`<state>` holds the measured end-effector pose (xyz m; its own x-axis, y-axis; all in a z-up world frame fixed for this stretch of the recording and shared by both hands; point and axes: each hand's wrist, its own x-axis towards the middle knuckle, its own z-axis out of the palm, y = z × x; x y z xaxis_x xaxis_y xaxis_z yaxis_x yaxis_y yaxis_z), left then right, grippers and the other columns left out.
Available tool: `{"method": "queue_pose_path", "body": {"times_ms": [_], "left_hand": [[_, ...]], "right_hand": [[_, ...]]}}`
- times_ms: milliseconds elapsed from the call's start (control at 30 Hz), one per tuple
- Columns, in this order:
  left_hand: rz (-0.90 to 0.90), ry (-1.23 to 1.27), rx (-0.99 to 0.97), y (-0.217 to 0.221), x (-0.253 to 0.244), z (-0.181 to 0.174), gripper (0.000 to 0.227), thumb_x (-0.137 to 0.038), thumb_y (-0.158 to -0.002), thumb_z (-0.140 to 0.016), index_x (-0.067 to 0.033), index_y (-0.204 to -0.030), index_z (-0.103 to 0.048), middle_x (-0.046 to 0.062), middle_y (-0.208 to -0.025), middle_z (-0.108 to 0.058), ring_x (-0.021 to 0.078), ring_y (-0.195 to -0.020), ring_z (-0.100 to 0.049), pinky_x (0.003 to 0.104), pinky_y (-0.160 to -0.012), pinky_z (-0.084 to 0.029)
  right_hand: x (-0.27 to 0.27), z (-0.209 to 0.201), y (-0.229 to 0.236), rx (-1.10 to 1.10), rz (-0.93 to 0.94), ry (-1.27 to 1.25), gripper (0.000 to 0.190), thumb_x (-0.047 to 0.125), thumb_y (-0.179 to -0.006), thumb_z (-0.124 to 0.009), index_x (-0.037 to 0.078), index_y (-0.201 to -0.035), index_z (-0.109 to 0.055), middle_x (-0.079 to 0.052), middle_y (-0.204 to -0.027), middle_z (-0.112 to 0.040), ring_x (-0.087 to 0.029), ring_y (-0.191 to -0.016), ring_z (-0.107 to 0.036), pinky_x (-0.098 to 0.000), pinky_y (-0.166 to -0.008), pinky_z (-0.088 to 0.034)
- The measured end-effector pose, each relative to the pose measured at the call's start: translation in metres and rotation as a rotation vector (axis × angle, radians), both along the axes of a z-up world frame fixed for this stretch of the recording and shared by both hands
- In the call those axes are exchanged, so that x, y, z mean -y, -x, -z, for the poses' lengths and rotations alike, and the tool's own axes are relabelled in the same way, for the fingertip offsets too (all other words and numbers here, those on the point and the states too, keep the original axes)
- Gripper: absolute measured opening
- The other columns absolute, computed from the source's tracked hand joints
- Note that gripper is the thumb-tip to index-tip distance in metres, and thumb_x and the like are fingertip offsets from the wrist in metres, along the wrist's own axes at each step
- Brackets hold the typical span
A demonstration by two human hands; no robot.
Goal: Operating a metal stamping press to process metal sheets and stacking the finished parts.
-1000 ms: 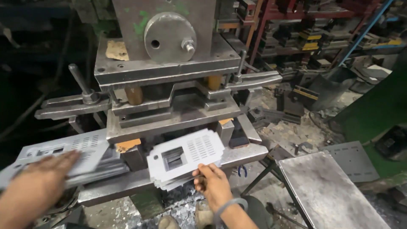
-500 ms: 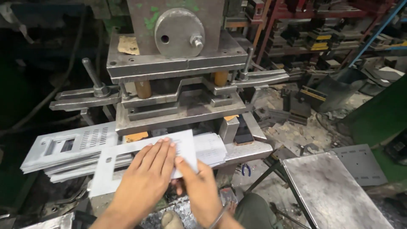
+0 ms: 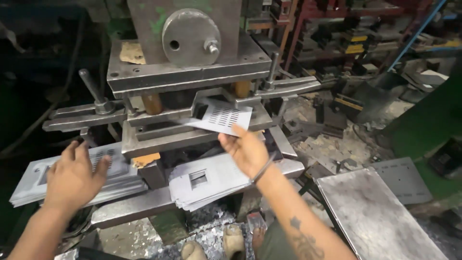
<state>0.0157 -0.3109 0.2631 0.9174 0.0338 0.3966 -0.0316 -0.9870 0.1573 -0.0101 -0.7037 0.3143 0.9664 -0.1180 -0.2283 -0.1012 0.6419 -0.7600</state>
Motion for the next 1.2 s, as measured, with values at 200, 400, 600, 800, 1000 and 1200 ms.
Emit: {"method": "queue_pose_path", "body": {"times_ms": [200,400,600,800,1000,1200], "left_hand": [[-0.044,-0.034,-0.408,-0.023,-0.005,0.038,0.089,-0.074,-0.094,-0.012,-0.0151,-0.160,-0.024,0.009,-0.171,-0.018,0.0262,-0.159,-0.012,0.054,-0.125,-0.013],[-0.018,-0.008,-0.306,-0.019,-0.001,0.034,0.087,-0.070,-0.097,-0.017,-0.0108,-0.158,-0.029,0.014,-0.169,-0.023,0.0286,-0.158,-0.016,0.053,-0.124,-0.012],[-0.046,0.031,-0.314,-0.017,-0.001,0.041,0.085,-0.069,-0.096,-0.019,-0.0110,-0.157,-0.031,0.013,-0.169,-0.024,0.0284,-0.159,-0.015,0.053,-0.124,-0.012],[-0.045,0.043,-0.263,-0.014,0.002,0.040,0.084,-0.068,-0.097,-0.021,-0.0091,-0.156,-0.035,0.014,-0.167,-0.028,0.0288,-0.158,-0.018,0.051,-0.123,-0.014],[-0.056,0.021,-0.260,-0.019,0.002,0.042,0.084,-0.068,-0.098,-0.020,-0.0096,-0.156,-0.035,0.015,-0.167,-0.029,0.0295,-0.158,-0.020,0.052,-0.123,-0.015],[-0.050,0.037,-0.266,-0.014,0.002,0.040,0.085,-0.068,-0.096,-0.018,-0.0094,-0.156,-0.034,0.015,-0.167,-0.027,0.0301,-0.158,-0.018,0.052,-0.123,-0.013]], "right_hand": [[-0.013,0.009,0.008,0.036,0.130,-0.088,0.011,0.004,-0.098,-0.057,-0.006,-0.103,-0.058,-0.018,-0.086,-0.067,-0.020,-0.071,-0.061,-0.0274,-0.062,-0.050],[0.005,0.009,-0.036,-0.064,0.048,0.012,0.015,0.009,-0.098,-0.056,-0.004,-0.096,-0.062,-0.011,-0.078,-0.065,-0.012,-0.059,-0.054,-0.0212,-0.050,-0.043],[-0.029,-0.009,-0.016,0.007,-0.087,0.281,0.011,0.001,-0.095,-0.059,-0.002,-0.089,-0.068,-0.009,-0.075,-0.064,-0.014,-0.065,-0.057,-0.0248,-0.060,-0.048],[-0.046,-0.005,-0.062,0.012,-0.237,0.495,0.021,0.003,-0.098,-0.050,-0.006,-0.109,-0.066,-0.015,-0.076,-0.069,-0.017,-0.048,-0.057,-0.0268,-0.033,-0.033],[-0.057,-0.035,-0.092,-0.163,-0.165,0.762,0.026,0.005,-0.088,-0.046,-0.007,-0.088,-0.069,-0.014,-0.063,-0.068,-0.015,-0.038,-0.048,-0.0264,-0.033,-0.029],[-0.047,-0.002,-0.115,-0.227,0.010,0.222,0.028,-0.002,-0.089,-0.038,-0.009,-0.081,-0.064,-0.017,-0.067,-0.063,-0.016,-0.045,-0.048,-0.0238,-0.033,-0.030]]}}
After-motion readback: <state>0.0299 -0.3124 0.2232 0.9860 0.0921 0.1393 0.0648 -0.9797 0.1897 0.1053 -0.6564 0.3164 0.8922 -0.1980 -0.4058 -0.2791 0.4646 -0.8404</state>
